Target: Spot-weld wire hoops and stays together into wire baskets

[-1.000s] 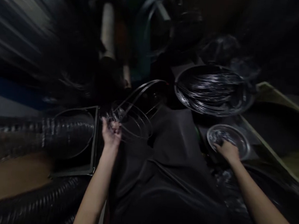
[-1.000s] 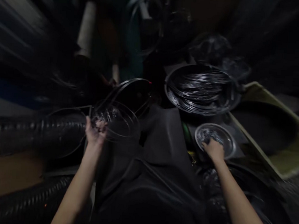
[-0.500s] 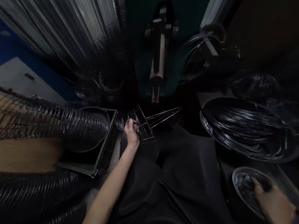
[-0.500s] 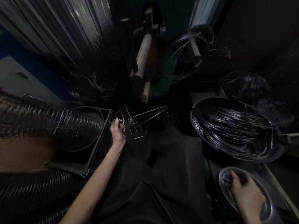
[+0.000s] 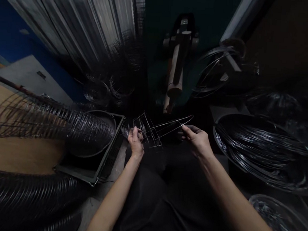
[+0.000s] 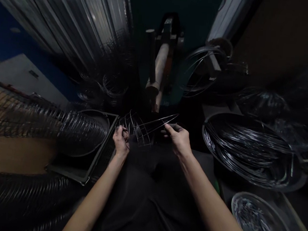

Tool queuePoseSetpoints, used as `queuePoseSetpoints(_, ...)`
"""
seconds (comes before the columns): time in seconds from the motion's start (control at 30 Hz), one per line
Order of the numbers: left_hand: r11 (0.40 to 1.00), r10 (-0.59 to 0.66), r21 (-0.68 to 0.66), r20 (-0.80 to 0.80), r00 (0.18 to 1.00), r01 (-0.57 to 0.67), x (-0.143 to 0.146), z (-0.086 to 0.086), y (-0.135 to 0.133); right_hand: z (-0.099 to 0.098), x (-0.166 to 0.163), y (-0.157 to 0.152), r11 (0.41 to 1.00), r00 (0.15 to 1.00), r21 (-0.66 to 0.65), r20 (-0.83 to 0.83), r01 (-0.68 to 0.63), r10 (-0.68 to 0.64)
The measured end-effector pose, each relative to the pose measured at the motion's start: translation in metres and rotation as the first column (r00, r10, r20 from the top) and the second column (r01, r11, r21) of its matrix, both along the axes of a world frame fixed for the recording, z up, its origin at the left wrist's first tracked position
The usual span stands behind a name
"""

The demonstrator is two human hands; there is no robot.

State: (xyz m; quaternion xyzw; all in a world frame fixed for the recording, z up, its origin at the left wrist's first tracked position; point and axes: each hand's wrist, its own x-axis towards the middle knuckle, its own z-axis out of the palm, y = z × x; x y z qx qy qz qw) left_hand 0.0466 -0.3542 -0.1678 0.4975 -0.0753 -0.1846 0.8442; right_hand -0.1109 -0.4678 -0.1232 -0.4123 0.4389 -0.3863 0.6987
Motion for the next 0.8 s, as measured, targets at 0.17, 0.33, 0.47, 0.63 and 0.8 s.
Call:
queuePoseSetpoints(0.17, 1.000, 0.022, 0.005, -0.036, 0.999, -0.022, 0.011, -0.007, 0.001, 0.002, 0.013, 0.005, 0.999, 0.992, 0.044, 0.120, 0.022, -0.028)
queuePoseSetpoints(0.33, 1.000, 0.030, 0.008, -0.047, 0.998, -0.029, 0.015, -0.008, 0.001, 0.002, 0.021, 0.007, 0.999, 0.994, 0.024, 0.099, 0.037, -0.040)
queuePoseSetpoints(0.47, 0.999, 0.037, 0.028, -0.039, 0.999, -0.036, 0.017, -0.008, 0.001, 0.004, 0.026, 0.006, 0.999, 0.993, 0.041, 0.116, 0.027, -0.031)
queuePoseSetpoints(0.63, 0.998, 0.046, 0.047, -0.038, 0.998, -0.044, 0.019, -0.007, 0.000, 0.010, 0.030, 0.006, 0.989, 0.987, 0.143, 0.162, -0.033, 0.009)
queuePoseSetpoints(0.8, 0.996, 0.046, 0.077, -0.032, 0.998, -0.043, 0.020, -0.004, -0.001, 0.015, 0.034, 0.006, 0.973, 0.987, 0.232, 0.156, -0.007, -0.031)
